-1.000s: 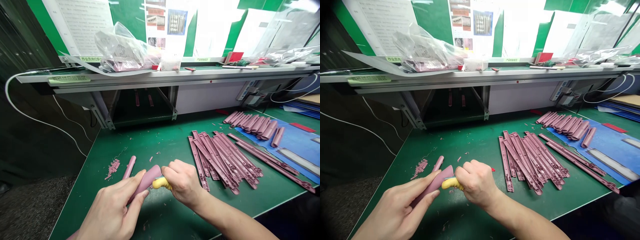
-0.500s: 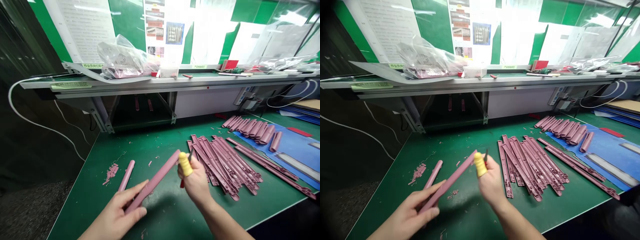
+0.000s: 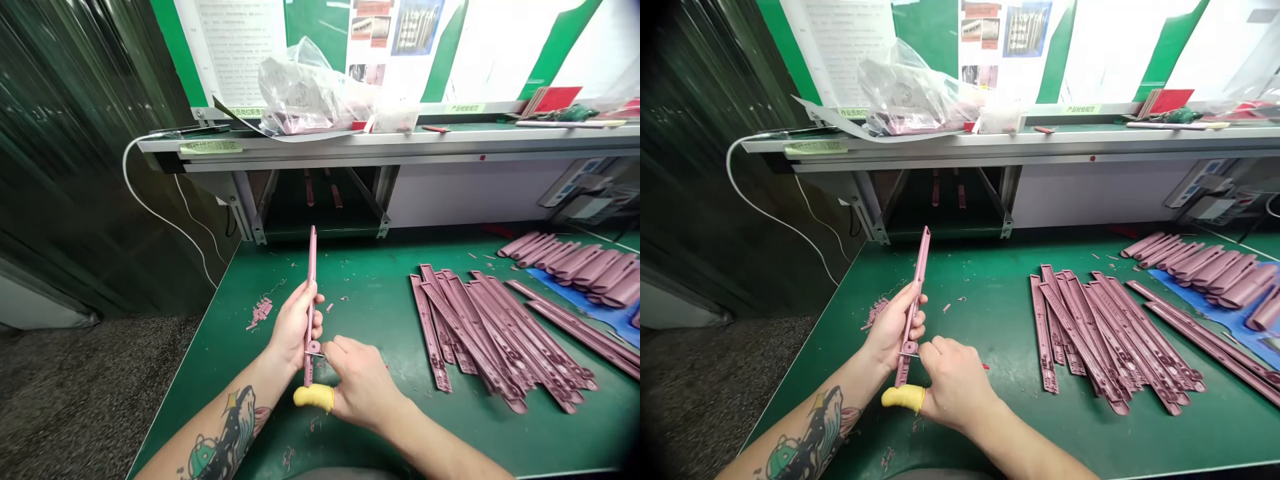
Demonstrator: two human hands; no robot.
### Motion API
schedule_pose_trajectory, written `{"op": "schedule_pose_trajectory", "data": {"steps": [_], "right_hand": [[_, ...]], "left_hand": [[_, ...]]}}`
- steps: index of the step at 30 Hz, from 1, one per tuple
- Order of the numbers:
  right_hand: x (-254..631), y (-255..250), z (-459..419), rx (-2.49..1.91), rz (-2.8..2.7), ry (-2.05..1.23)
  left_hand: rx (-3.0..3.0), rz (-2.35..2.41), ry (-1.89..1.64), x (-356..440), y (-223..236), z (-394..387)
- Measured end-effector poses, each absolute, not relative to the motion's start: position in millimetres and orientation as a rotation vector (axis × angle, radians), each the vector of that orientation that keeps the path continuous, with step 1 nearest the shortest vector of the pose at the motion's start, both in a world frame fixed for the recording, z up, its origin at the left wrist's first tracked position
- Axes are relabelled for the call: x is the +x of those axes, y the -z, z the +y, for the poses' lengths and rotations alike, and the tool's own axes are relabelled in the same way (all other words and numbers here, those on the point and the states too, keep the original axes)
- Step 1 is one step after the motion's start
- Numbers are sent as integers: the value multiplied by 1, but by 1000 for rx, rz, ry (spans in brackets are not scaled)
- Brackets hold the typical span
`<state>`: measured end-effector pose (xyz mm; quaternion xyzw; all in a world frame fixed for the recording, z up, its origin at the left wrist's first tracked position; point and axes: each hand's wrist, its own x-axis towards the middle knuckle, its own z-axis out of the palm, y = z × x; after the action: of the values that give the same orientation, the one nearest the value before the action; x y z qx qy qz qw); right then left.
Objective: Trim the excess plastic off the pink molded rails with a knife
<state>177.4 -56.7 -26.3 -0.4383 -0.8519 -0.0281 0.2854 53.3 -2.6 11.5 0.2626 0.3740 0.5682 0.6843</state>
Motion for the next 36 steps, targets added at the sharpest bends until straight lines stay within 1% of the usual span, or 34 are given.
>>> {"op": "schedule_pose_trajectory", "data": {"steps": [4,7,10,13,16,18,19,21,24,25,26,27,28,29,32,33,34,36], "right_hand": [[185,28,-60,-995,-2333,126],[188,29,-65,-816,-2365,42],[189,25,-65,-906,-2266,-110],[188,20,-59,-1010,-2216,-121],[186,18,-57,-960,-2225,-69],[185,20,-62,-871,-2248,-111],[184,22,-66,-812,-2256,-204],[182,31,-78,-758,-2147,-567],[181,50,-97,-950,-1551,-1321],[181,56,-101,-1037,-1354,-1518],[183,59,-104,-1103,-1235,-1650],[186,60,-105,-1141,-1219,-1700],[189,57,-105,-1154,-1299,-1651],[193,52,-103,-1136,-1435,-1501],[205,28,-91,-960,-1822,-849],[207,20,-86,-915,-1908,-691],[209,14,-82,-895,-1973,-587],[211,7,-75,-921,-2053,-491]], "left_hand": [[535,789,-1259,55,-12,-4],[470,721,-1247,53,-16,-2],[408,598,-1213,50,-20,-1],[352,468,-1151,50,-25,-4],[304,379,-1113,53,-29,-7],[286,347,-1104,54,-31,-8],[283,338,-1103,54,-32,-8],[288,339,-1107,52,-32,-7],[318,401,-1143,45,-28,-4],[335,442,-1162,43,-25,-2],[356,492,-1182,40,-22,0],[384,548,-1200,38,-20,1],[419,607,-1213,36,-17,2],[462,666,-1215,35,-16,3],[612,821,-1157,36,-16,4],[659,862,-1126,37,-17,4],[699,897,-1098,39,-19,3],[763,950,-1058,44,-23,2]]}}
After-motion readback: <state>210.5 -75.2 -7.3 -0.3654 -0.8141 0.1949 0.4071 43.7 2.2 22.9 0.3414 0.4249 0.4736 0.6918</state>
